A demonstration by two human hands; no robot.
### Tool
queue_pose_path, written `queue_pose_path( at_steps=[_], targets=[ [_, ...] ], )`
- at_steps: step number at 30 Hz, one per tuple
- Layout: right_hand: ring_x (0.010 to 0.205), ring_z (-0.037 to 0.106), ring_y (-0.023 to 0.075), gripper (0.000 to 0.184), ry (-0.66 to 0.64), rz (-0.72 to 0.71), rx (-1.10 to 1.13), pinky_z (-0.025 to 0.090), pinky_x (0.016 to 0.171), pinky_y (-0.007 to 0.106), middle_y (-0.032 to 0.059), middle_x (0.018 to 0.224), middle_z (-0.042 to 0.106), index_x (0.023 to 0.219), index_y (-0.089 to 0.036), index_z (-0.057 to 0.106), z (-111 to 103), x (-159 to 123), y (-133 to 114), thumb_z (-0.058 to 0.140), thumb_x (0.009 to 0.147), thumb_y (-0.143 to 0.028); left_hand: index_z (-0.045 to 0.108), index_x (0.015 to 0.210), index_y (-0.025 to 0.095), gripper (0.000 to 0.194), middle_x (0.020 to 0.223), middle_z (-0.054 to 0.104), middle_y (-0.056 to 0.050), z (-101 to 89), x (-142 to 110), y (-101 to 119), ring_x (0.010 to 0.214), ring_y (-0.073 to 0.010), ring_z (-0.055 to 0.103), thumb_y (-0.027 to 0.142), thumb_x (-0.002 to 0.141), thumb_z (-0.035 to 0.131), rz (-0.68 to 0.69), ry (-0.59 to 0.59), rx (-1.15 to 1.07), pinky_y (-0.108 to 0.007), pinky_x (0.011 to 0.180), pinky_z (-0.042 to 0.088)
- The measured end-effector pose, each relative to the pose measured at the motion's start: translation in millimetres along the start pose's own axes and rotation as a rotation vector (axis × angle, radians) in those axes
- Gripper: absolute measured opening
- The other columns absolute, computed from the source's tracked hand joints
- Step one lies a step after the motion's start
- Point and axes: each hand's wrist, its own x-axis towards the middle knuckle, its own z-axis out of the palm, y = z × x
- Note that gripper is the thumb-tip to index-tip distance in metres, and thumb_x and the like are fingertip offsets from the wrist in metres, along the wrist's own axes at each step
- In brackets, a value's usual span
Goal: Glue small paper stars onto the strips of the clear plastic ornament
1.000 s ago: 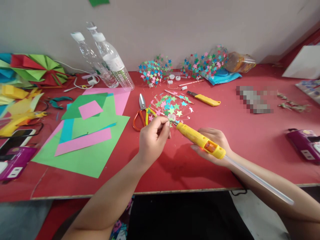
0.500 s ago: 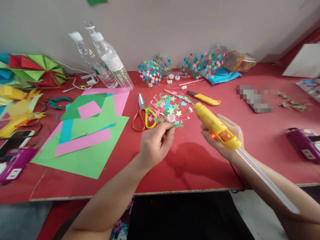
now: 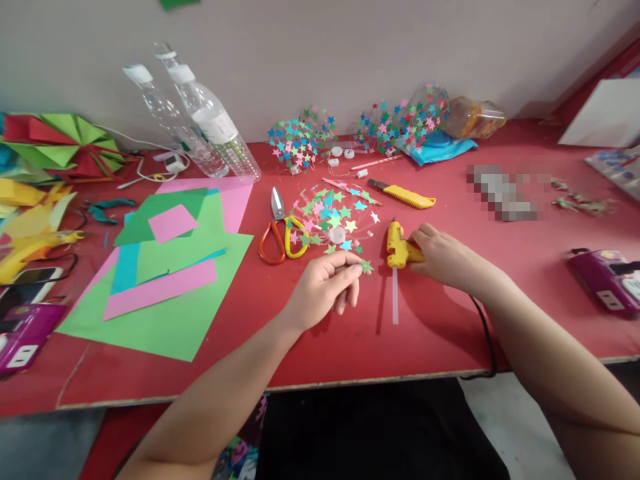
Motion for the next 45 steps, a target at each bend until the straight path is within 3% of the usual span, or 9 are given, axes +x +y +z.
queue_pose_path(
  at_steps=[4,6,9,14,25,31,37,41,45],
  targets=[
    [0.09,0.061,0.0282,0.023,0.207,-0.079,-0.057,0.047,0.073,0.038,0.0133,0.098,0.063,0.099,-0.014,0.06,-11.2,-8.1,-15.6,0.064,0.081,-0.029,0.058,0.083,0.017,0.016,0.052,0.06,0.004,-0.8,3.2,-0.8,0.033,-0.0045,0.042,0.031,0.09,0.052,-0.048,-0.016,-0.036,-0.017,0.036,0.033],
    [0.084,0.06,0.0225,0.009,0.37,-0.296,0.033,0.047,0.072,0.034,0.0098,0.09,0.064,0.092,-0.017,0.06,-16.5,-12.3,-30.2,0.057,0.088,-0.023,0.057,0.083,0.018,0.015,0.052,0.06,0.004,-0.2,4.4,-2.2,0.032,-0.0045,0.042,0.031,0.09,0.053,-0.07,-0.02,-0.059,-0.017,0.035,0.032],
    [0.076,0.059,0.0159,0.005,0.594,-0.504,0.188,0.046,0.067,0.028,0.0057,0.085,0.065,0.095,-0.017,0.057,-17.3,-18.1,-51.1,0.053,0.091,-0.017,0.056,0.082,0.018,0.016,0.052,0.059,0.004,1.5,5.4,-4.2,0.033,-0.0047,0.042,0.032,0.089,0.054,-0.107,-0.038,-0.096,-0.016,0.034,0.032],
    [0.07,0.055,0.0148,0.007,0.694,-0.65,-0.002,0.041,0.061,0.029,0.0032,0.082,0.066,0.096,-0.018,0.057,-9.5,-21.6,-59.8,0.053,0.092,-0.015,0.057,0.08,0.018,0.017,0.052,0.059,0.004,3.2,5.6,-6.2,0.035,-0.0057,0.043,0.032,0.089,0.055,-0.139,-0.073,-0.133,-0.016,0.033,0.032],
    [0.066,0.05,0.0128,0.008,0.748,-0.695,-0.027,0.039,0.058,0.028,0.0022,0.082,0.063,0.089,-0.02,0.059,-11.2,-18.6,-60.4,0.055,0.09,-0.013,0.059,0.079,0.017,0.022,0.051,0.058,0.004,1.7,0.1,3.8,0.033,-0.0049,0.041,0.035,0.091,0.053,-0.052,-0.033,0.081,-0.017,0.036,0.031],
    [0.072,0.058,0.014,0.012,0.747,-0.57,0.199,0.046,0.062,0.028,0.0025,0.082,0.062,0.09,-0.023,0.058,-33.3,-11.2,-53.6,0.052,0.089,-0.013,0.065,0.105,0.017,0.023,0.056,0.055,0.005,4.3,-3.3,-5.8,0.048,-0.0088,0.052,0.03,0.092,0.051,0.277,0.156,0.603,-0.02,0.051,0.041],
    [0.075,0.059,0.015,0.013,0.62,-0.577,0.307,0.048,0.066,0.028,0.004,0.082,0.063,0.087,-0.022,0.059,-45.9,8.4,-49.2,0.05,0.089,-0.013,0.064,0.114,0.014,0.027,0.055,0.056,0.005,2.4,-2.5,-7.8,0.046,-0.0089,0.048,0.027,0.092,0.054,0.327,0.332,0.877,-0.022,0.052,0.037],
    [0.07,0.057,0.0127,0.014,0.541,-0.622,0.284,0.044,0.061,0.025,0.003,0.078,0.061,0.084,-0.02,0.06,-37.0,16.7,-51.2,0.048,0.091,-0.016,0.063,0.117,0.013,0.031,0.055,0.059,0.004,-0.1,-2.2,-6.8,0.045,-0.0093,0.048,0.026,0.09,0.055,0.334,0.386,0.901,-0.022,0.052,0.037],
    [0.064,0.053,0.0114,0.013,0.541,-0.692,0.243,0.041,0.058,0.024,0.0009,0.073,0.059,0.083,-0.02,0.059,-27.5,19.4,-49.8,0.049,0.09,-0.016,0.057,0.128,0.012,0.04,0.053,0.059,0.004,1.0,-2.2,-6.4,0.044,-0.0101,0.051,0.024,0.09,0.054,0.271,0.289,0.69,-0.022,0.051,0.042]
  ],
)
